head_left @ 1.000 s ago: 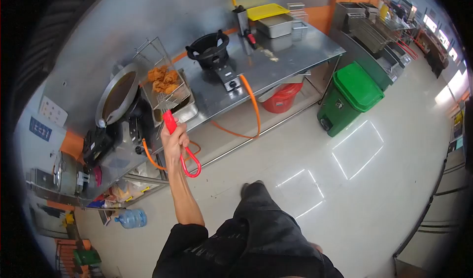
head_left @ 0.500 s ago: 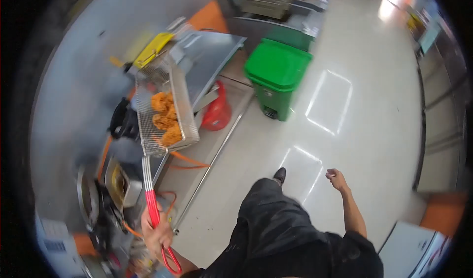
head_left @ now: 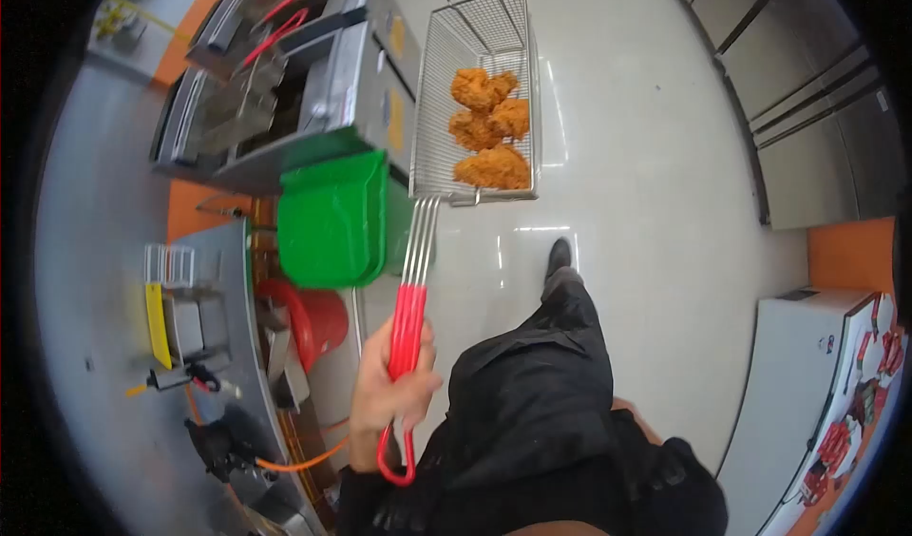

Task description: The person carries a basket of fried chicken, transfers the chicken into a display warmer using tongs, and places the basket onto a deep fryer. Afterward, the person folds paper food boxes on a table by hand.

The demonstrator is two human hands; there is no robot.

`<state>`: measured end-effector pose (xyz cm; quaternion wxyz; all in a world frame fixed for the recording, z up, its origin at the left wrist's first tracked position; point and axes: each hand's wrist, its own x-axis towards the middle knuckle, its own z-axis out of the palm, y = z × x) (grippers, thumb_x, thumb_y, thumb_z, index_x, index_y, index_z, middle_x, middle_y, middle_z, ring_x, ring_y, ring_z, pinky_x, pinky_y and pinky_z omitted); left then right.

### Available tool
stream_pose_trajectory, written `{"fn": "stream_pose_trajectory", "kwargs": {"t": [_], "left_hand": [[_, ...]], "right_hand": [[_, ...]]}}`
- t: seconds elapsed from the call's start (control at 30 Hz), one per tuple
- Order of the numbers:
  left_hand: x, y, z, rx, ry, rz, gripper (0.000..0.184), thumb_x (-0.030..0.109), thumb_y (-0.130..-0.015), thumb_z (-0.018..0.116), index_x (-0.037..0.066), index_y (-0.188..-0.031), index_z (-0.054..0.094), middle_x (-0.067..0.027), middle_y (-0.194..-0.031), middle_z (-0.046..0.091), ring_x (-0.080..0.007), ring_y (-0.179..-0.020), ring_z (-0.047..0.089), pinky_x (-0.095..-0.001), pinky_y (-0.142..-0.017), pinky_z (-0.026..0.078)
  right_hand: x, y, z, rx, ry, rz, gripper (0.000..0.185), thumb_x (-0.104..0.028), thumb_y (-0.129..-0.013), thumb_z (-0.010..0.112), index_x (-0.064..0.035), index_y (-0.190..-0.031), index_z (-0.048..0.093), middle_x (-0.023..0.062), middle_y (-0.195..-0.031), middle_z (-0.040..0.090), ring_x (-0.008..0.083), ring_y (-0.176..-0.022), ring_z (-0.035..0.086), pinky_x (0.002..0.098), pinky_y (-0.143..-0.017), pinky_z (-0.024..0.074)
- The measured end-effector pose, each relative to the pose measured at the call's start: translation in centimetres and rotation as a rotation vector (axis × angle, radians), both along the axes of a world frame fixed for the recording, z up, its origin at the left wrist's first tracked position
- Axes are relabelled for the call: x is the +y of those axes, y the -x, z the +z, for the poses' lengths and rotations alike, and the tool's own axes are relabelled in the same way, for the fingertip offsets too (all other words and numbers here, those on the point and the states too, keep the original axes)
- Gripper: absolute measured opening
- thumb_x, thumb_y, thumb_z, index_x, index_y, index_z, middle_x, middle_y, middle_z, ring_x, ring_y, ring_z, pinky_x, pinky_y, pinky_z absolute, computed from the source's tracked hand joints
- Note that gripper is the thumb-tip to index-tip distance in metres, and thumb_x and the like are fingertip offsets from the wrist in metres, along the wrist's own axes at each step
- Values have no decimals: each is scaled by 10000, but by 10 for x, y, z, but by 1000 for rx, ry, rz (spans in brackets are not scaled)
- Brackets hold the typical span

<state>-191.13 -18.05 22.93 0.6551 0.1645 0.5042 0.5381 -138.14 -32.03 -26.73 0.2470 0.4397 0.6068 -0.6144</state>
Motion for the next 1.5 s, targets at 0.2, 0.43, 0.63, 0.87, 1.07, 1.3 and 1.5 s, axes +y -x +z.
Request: {"fn": "stream_pose_trajectory", "kwargs": {"t": [0.2,0.43,0.63,0.87,1.07,1.3,1.5], "left_hand": [[267,-35,-44,-174,-144,-171,385,-85,-879,668,26,-1174,447,18,-658,434,-51,-373,385,-231,-315,350],[522,0,-110,-114,-194,-317,399,-76,-870,682,31,-1169,440,7,-651,434,-86,-378,418,-257,-329,382],[747,64,-139,71,-124,-430,429,-109,-837,672,27,-1164,431,-9,-634,467,-118,-390,460,-284,-349,422],[1022,152,-145,-36,-93,-418,415,-110,-861,668,22,-1172,427,-3,-608,467,-111,-406,489,-272,-370,443],[1269,258,-187,-94,-92,-393,622,-157,-747,788,28,-1226,436,15,-594,433,-110,-398,474,-273,-379,450],[1519,363,-145,-16,-28,-396,586,-115,-788,787,33,-1234,438,19,-589,440,-96,-389,462,-268,-366,416],[1729,463,-136,-57,-86,-325,596,-53,-816,807,46,-1273,437,20,-599,460,-84,-410,462,-260,-369,392]], "right_hand": [[127,-17,-10,-184,-1,-399,671,-427,-737,819,-36,-1267,685,174,-1212,725,356,-1078,676,498,-933,521],[446,-5,-7,-267,396,-65,602,-297,-697,848,-19,-1217,727,115,-1166,735,276,-1017,671,442,-886,531],[709,98,20,126,153,-23,903,-434,-694,874,-32,-1437,555,184,-1484,558,304,-1358,527,429,-1110,430],[942,216,74,102,168,-517,727,-335,-778,827,21,-1370,599,180,-1401,626,289,-1252,597,418,-1040,481],[1191,291,35,36,79,-577,710,-360,-808,807,17,-1371,596,195,-1373,639,313,-1206,631,430,-1020,496],[1644,377,92,-218,-331,-90,577,-332,-909,725,-5,-1369,605,206,-1333,652,348,-1215,632,427,-1039,498],[2076,590,169,107,-432,-344,382,-316,-936,711,-18,-1174,703,145,-1109,741,256,-1056,696,379,-936,529]]}}
